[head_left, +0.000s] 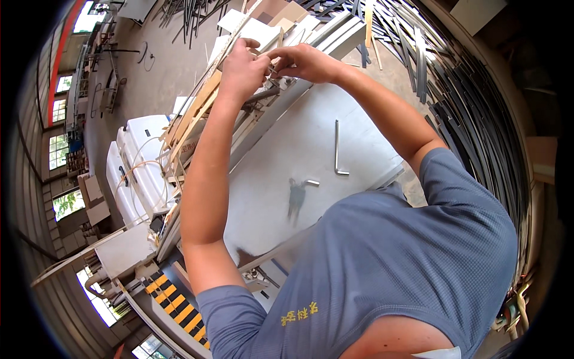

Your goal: The person handles a set of hex keys, selects one, and uses it to loosen or tighten bolts on a metal fixture of a woodworking machine before placing the tool back into its holder.

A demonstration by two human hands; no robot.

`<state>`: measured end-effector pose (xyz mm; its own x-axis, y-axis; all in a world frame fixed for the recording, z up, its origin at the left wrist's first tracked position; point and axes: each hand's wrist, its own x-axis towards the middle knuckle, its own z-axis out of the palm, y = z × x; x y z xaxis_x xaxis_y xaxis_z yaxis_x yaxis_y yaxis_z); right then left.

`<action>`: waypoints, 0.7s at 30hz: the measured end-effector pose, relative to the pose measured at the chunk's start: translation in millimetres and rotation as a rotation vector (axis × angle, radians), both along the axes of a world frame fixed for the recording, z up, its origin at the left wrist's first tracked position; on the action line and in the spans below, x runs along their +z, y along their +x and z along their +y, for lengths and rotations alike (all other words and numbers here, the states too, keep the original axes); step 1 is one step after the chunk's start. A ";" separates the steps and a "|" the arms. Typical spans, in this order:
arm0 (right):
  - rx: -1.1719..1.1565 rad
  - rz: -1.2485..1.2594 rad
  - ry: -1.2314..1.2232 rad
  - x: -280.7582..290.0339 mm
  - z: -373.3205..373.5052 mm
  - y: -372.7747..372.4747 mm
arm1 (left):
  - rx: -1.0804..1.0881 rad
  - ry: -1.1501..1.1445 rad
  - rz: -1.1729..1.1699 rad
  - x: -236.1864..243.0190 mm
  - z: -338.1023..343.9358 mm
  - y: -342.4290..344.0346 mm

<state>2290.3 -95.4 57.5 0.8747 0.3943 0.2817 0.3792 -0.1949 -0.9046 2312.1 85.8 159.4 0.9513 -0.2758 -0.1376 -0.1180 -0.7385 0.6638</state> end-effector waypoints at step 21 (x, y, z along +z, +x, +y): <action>-0.001 -0.068 -0.204 -34.9 -11.1 4.8 | 0.044 -0.110 -0.003 29.1 -2.2 -30.1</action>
